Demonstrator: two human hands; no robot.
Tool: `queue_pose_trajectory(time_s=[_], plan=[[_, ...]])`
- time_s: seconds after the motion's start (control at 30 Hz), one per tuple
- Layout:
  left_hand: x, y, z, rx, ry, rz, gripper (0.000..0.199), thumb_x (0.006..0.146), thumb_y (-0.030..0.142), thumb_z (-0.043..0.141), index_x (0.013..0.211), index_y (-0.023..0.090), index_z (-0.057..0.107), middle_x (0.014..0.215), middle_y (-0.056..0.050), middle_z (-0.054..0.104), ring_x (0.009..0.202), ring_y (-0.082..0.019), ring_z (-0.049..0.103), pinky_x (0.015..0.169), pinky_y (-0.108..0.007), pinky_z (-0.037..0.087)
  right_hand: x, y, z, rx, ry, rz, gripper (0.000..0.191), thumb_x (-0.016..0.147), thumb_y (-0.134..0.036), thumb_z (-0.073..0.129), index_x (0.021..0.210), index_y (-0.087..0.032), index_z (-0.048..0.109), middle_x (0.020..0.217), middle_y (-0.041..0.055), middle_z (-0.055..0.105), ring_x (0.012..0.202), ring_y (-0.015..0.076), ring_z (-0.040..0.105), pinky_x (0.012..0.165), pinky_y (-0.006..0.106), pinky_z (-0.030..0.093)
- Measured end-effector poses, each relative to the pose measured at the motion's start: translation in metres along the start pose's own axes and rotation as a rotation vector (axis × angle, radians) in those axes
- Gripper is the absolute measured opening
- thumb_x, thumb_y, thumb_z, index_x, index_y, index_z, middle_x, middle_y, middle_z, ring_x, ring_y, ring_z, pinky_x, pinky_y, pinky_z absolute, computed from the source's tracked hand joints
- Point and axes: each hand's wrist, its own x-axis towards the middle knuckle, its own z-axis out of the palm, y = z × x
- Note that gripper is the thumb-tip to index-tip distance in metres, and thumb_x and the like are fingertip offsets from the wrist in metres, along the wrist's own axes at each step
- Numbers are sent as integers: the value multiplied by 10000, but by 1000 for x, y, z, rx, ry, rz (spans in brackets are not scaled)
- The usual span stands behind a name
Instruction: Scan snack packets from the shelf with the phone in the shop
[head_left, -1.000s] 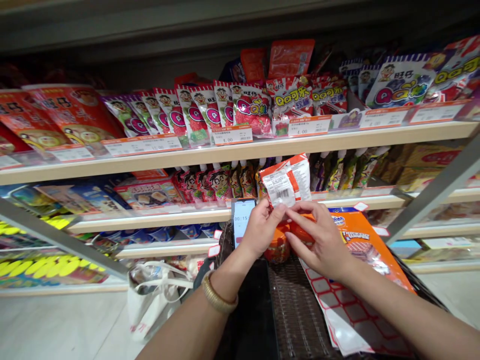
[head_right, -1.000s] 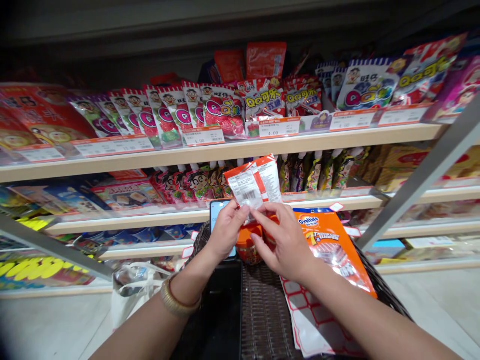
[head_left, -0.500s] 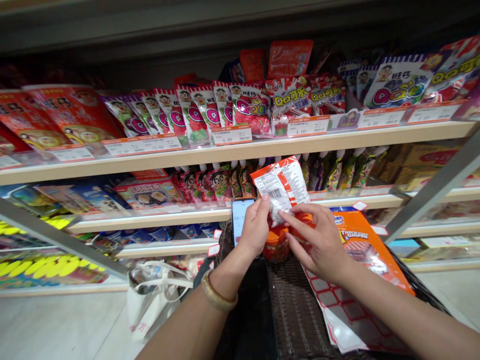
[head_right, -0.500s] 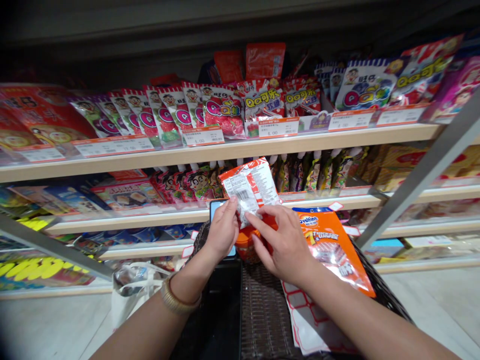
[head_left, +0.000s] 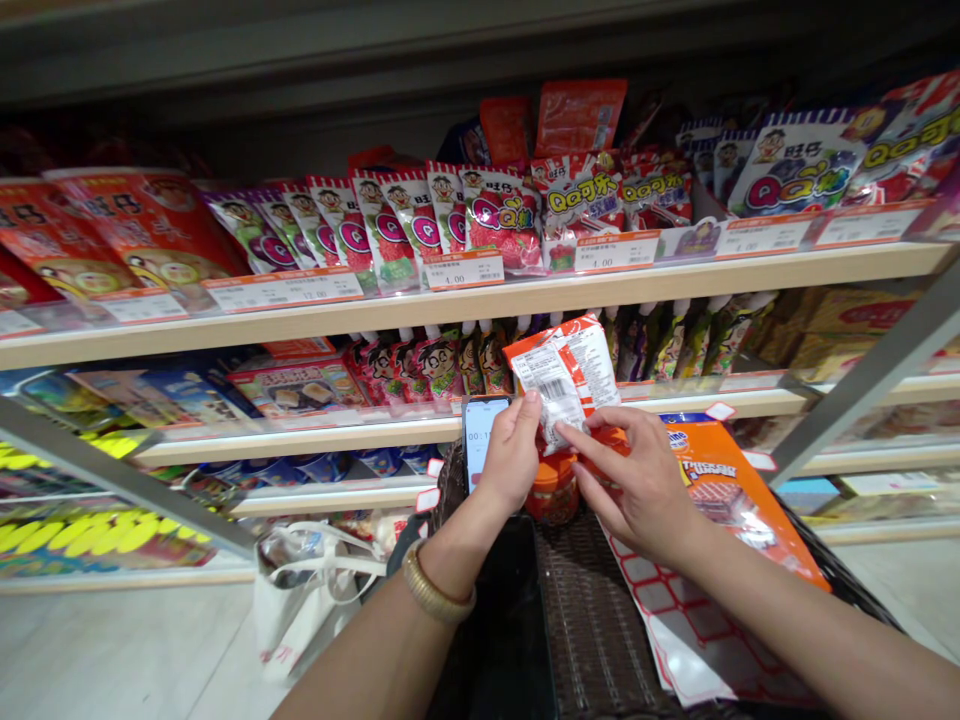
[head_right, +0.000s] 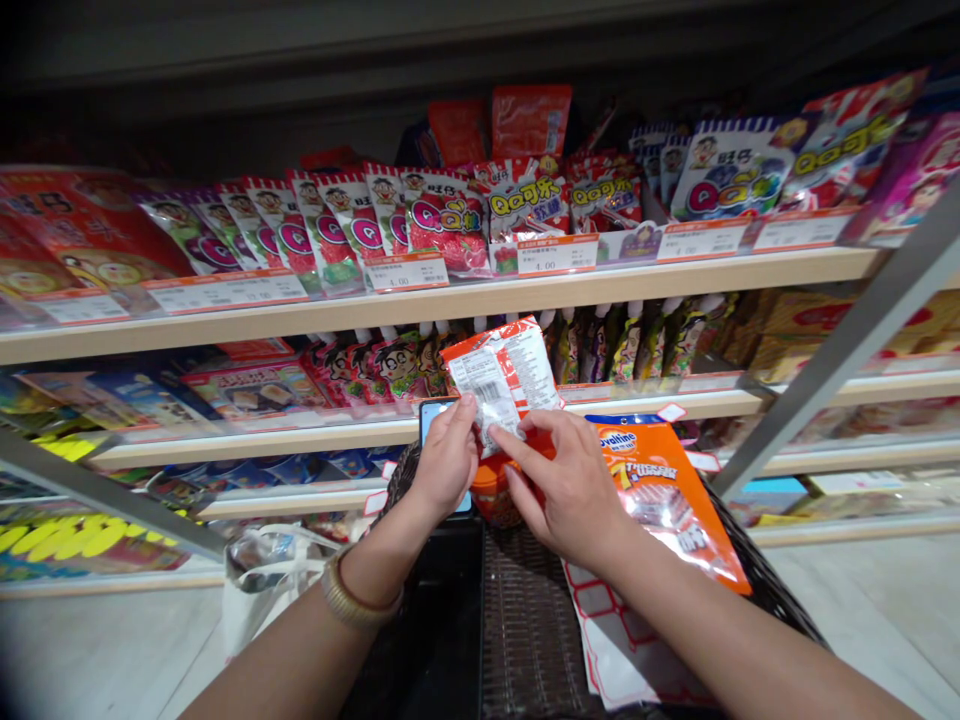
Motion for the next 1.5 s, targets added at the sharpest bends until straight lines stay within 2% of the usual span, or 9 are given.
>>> queue_pose_trajectory(time_s=[0.73, 1.13, 1.5], plan=[[0, -1, -2, -14, -17, -16, 430, 844, 617, 589, 852, 197, 684, 817, -38, 715, 745, -169, 642, 716, -283, 513, -1, 2, 1, 44, 6, 17, 635, 869, -135, 583, 1453, -332, 429, 1148, 101, 532, 1039, 284, 543, 866, 490, 482], [-1, 3, 0, -60, -39, -2, 402, 845, 587, 608, 936, 208, 708, 912, -56, 740, 876, -200, 672, 859, -324, 520, -1, 2, 1, 45, 3, 0, 534, 874, -111, 575, 1380, -261, 496, 1139, 117, 527, 1036, 279, 537, 858, 474, 481], [-1, 0, -1, -22, -21, 1, 424, 867, 586, 578, 892, 180, 697, 838, -33, 722, 799, -164, 645, 770, -273, 507, -1, 3, 1, 42, 16, -16, 444, 885, -109, 575, 1317, -205, 540, 1136, 120, 520, 1032, 266, 523, 850, 442, 477]])
